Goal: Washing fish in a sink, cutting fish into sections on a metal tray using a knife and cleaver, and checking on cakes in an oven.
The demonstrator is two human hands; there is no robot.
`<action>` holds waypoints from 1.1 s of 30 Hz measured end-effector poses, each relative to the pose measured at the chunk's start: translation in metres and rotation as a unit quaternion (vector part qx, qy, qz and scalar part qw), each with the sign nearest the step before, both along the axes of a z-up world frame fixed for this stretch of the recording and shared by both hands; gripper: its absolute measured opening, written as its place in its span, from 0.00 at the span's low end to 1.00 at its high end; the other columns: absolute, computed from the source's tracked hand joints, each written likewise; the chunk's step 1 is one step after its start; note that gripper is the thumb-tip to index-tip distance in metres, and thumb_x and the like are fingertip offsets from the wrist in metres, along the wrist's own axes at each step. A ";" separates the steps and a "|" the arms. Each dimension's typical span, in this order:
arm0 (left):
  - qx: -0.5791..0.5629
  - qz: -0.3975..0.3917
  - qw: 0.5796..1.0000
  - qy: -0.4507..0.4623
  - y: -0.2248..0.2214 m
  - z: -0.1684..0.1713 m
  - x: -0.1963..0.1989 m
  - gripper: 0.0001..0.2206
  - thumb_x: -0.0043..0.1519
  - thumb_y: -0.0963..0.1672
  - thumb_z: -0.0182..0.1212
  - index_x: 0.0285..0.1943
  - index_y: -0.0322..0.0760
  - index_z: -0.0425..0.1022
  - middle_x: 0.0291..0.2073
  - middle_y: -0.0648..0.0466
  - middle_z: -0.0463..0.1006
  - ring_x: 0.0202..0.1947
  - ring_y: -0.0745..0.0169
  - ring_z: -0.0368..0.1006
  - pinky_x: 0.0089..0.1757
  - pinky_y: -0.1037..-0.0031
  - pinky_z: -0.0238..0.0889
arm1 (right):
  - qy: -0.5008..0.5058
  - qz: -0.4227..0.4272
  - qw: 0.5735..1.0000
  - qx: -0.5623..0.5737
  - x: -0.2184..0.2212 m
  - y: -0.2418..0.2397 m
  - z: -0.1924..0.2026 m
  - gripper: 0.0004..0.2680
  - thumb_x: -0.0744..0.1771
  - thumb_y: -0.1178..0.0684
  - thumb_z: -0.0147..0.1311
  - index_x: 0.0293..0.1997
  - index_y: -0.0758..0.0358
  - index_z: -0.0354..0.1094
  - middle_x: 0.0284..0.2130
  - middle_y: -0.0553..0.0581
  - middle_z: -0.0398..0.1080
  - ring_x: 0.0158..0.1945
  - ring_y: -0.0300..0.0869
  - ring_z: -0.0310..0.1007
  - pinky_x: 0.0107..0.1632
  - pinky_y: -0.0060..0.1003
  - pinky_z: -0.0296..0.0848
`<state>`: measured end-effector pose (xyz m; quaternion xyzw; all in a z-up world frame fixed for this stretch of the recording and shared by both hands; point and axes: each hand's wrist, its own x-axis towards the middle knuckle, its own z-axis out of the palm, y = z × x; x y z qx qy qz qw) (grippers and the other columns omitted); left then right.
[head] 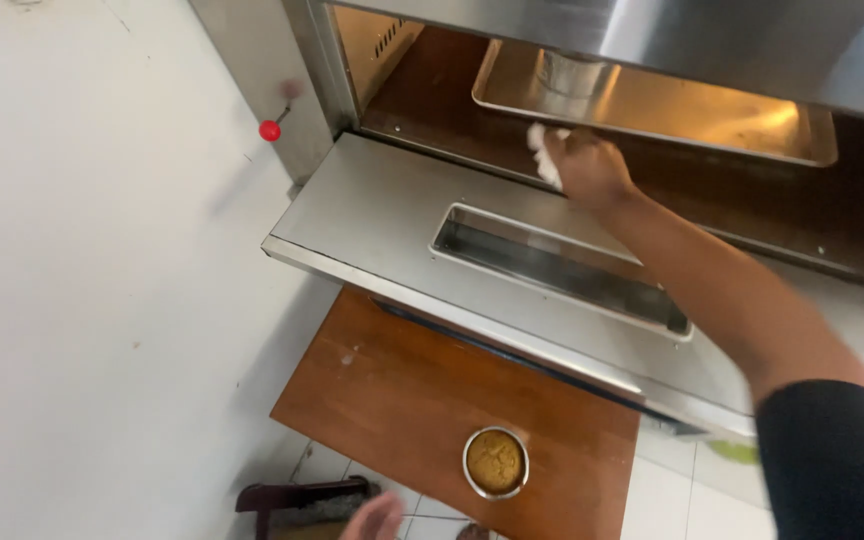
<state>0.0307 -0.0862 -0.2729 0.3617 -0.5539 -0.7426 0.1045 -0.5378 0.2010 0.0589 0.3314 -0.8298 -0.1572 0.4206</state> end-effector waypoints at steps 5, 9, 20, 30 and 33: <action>0.414 -0.014 0.910 0.004 0.047 0.163 -0.152 0.24 0.68 0.42 0.42 0.75 0.31 0.63 0.69 0.39 0.69 0.69 0.43 0.63 0.65 0.61 0.52 | -0.459 -0.085 0.882 -0.059 0.225 0.020 0.069 0.14 0.72 0.41 0.31 0.42 0.56 0.64 0.34 0.65 0.72 0.38 0.62 0.73 0.35 0.59 0.63; 0.563 -0.024 0.818 0.115 0.084 0.106 -0.255 0.41 0.61 0.62 0.39 0.77 0.35 0.57 0.74 0.44 0.61 0.75 0.47 0.54 0.61 0.63 0.53 | -0.459 -0.097 0.838 -0.279 0.424 0.066 0.075 0.14 0.67 0.44 0.42 0.45 0.55 0.76 0.44 0.52 0.79 0.46 0.44 0.78 0.55 0.40 0.73; 0.579 -0.015 0.805 0.130 0.113 0.177 -0.319 0.23 0.60 0.61 0.34 0.54 0.50 0.54 0.47 0.52 0.63 0.49 0.52 0.62 0.54 0.63 0.54 | -0.426 -0.355 0.570 -0.606 0.538 0.134 -0.267 0.05 0.63 0.56 0.60 0.39 0.57 0.72 0.30 0.53 0.80 0.35 0.44 0.82 0.43 0.35 0.77; 0.497 -0.109 0.803 0.311 0.112 0.303 -0.356 0.28 0.57 0.66 0.44 0.21 0.49 0.72 0.16 0.60 0.69 0.24 0.60 0.69 0.41 0.65 0.67 | -0.419 -0.142 0.181 -0.879 0.428 0.033 -0.281 0.21 0.61 0.46 0.42 0.56 0.70 0.58 0.53 0.69 0.66 0.53 0.65 0.70 0.57 0.64 0.64; 0.490 -0.148 0.786 0.346 0.112 0.347 -0.386 0.33 0.53 0.68 0.36 0.22 0.45 0.71 0.19 0.57 0.69 0.29 0.57 0.71 0.44 0.64 0.68 | -0.486 -0.335 0.540 -0.600 0.423 0.046 -0.347 0.07 0.64 0.51 0.53 0.45 0.44 0.70 0.53 0.47 0.66 0.57 0.49 0.72 0.63 0.46 0.65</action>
